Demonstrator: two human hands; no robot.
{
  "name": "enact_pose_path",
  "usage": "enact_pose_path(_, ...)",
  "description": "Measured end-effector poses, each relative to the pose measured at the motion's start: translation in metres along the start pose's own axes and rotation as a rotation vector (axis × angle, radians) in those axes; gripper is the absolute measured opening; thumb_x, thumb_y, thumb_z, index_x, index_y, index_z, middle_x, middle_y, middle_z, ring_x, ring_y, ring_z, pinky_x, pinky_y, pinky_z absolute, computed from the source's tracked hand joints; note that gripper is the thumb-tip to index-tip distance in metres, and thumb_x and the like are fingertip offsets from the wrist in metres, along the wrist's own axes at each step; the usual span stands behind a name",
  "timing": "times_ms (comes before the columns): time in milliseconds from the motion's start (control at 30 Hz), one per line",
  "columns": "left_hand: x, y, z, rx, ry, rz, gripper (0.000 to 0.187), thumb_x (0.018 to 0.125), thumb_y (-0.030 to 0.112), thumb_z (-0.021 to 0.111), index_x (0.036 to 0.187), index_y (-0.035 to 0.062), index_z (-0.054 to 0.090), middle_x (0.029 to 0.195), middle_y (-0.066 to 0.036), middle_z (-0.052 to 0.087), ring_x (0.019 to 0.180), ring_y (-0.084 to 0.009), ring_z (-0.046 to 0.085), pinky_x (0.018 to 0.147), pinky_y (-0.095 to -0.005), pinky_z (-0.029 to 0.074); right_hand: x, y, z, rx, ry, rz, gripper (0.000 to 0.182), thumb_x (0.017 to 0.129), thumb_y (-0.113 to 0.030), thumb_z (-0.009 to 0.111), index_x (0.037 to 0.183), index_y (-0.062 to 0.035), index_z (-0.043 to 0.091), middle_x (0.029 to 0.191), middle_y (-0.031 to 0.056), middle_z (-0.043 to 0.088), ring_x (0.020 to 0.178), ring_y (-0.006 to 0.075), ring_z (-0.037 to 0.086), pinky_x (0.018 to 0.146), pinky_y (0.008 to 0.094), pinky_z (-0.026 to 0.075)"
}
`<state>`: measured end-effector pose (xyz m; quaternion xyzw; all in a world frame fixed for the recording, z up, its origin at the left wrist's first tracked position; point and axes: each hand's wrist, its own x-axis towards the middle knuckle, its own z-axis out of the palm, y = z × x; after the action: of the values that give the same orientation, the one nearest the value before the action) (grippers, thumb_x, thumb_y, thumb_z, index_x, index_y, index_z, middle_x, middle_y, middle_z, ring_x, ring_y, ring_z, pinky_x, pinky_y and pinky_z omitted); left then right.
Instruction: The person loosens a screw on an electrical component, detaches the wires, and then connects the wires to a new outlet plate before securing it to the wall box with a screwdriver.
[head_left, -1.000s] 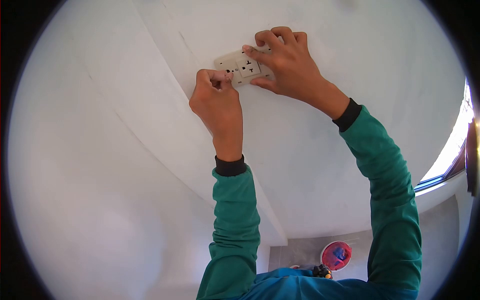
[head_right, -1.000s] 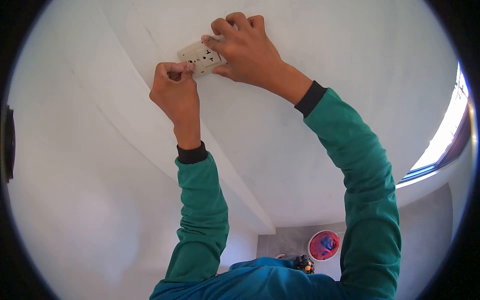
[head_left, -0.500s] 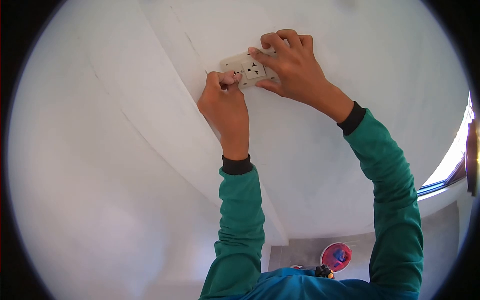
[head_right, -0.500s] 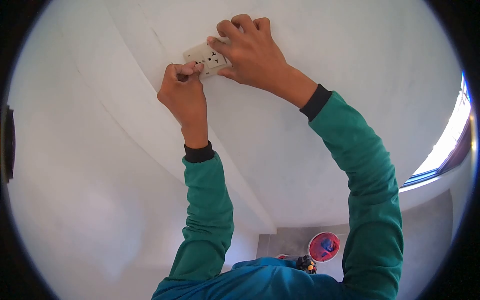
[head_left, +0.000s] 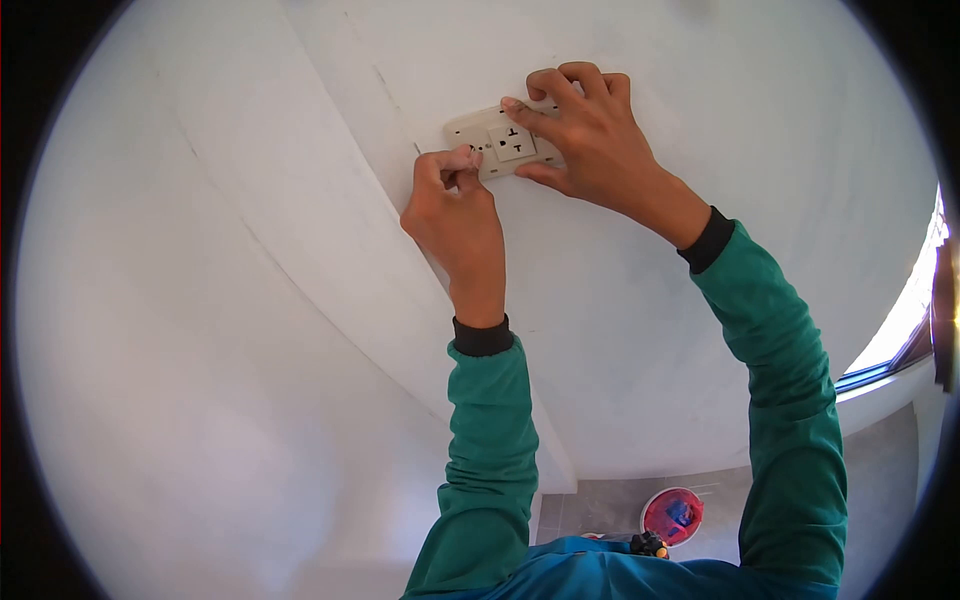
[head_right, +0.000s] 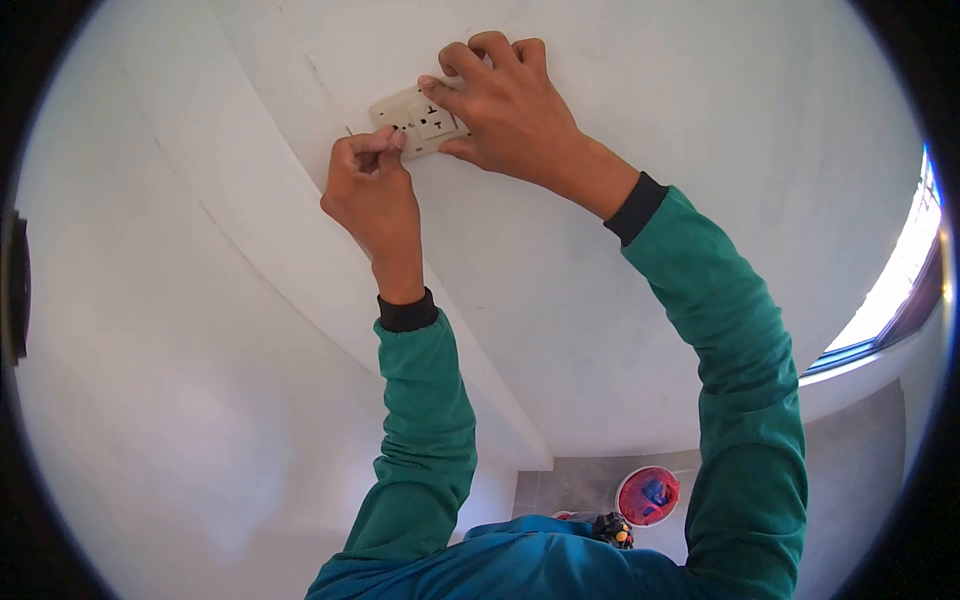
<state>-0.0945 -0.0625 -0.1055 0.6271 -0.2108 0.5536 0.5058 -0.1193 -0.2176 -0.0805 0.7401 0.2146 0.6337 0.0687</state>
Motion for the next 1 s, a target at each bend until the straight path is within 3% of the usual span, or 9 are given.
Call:
enact_pose_path(467, -0.001, 0.004, -0.003, -0.074, -0.034, -0.083, 0.018, 0.079, -0.005, 0.069, 0.084, 0.0001, 0.052, 0.087, -0.014, 0.07, 0.076, -0.0192, 0.069, 0.068, -0.0287, 0.055, -0.001, -0.004, 0.0, -0.009, 0.01, -0.005, 0.06, 0.058, -0.035, 0.087, 0.112, -0.0147, 0.069, 0.115, 0.0018, 0.053, 0.111, 0.0245, 0.044, 0.087, 0.0416, 0.032)
enact_pose_path(567, -0.001, -0.002, -0.001, -0.096, 0.019, -0.062, 0.016, 0.078, -0.006, 0.069, 0.083, 0.0011, 0.056, 0.08, -0.009, 0.063, 0.069, -0.02, 0.063, 0.063, -0.0309, 0.05, -0.001, -0.004, 0.001, -0.022, 0.02, -0.015, 0.058, 0.058, -0.036, 0.086, 0.11, -0.0155, 0.07, 0.115, 0.0013, 0.054, 0.11, 0.0239, 0.045, 0.086, 0.0417, 0.033)
enact_pose_path(800, 0.002, -0.018, 0.003, 0.164, 0.014, 0.12, 0.009, 0.075, -0.001, 0.072, 0.082, 0.0034, 0.069, 0.084, -0.007, 0.062, 0.073, -0.0216, 0.061, 0.064, -0.0316, 0.051, 0.002, -0.001, 0.003, 0.011, 0.04, -0.032, 0.06, 0.055, -0.034, 0.087, 0.109, -0.0156, 0.07, 0.114, 0.0023, 0.054, 0.109, 0.0246, 0.045, 0.085, 0.0416, 0.032)
enact_pose_path(933, 0.005, -0.048, 0.0, 0.143, 0.004, 0.352, 0.02, 0.073, -0.007, 0.069, 0.087, 0.0063, 0.072, 0.09, -0.007, 0.064, 0.084, -0.0219, 0.062, 0.071, -0.0307, 0.052, 0.003, -0.003, 0.016, -0.016, 0.077, -0.023, 0.063, 0.053, -0.037, 0.085, 0.11, -0.0155, 0.069, 0.113, 0.0071, 0.056, 0.111, 0.0284, 0.047, 0.084, 0.0485, 0.033)
enact_pose_path(1000, 0.002, -0.057, 0.008, 0.062, 0.019, 0.325, 0.021, 0.071, -0.006, 0.067, 0.088, 0.0064, 0.072, 0.092, -0.007, 0.065, 0.089, -0.025, 0.061, 0.08, -0.0358, 0.049, 0.003, 0.0, 0.024, -0.021, 0.049, -0.004, 0.061, 0.055, -0.043, 0.082, 0.108, -0.0151, 0.068, 0.114, 0.0096, 0.055, 0.113, 0.0323, 0.047, 0.084, 0.0525, 0.036)
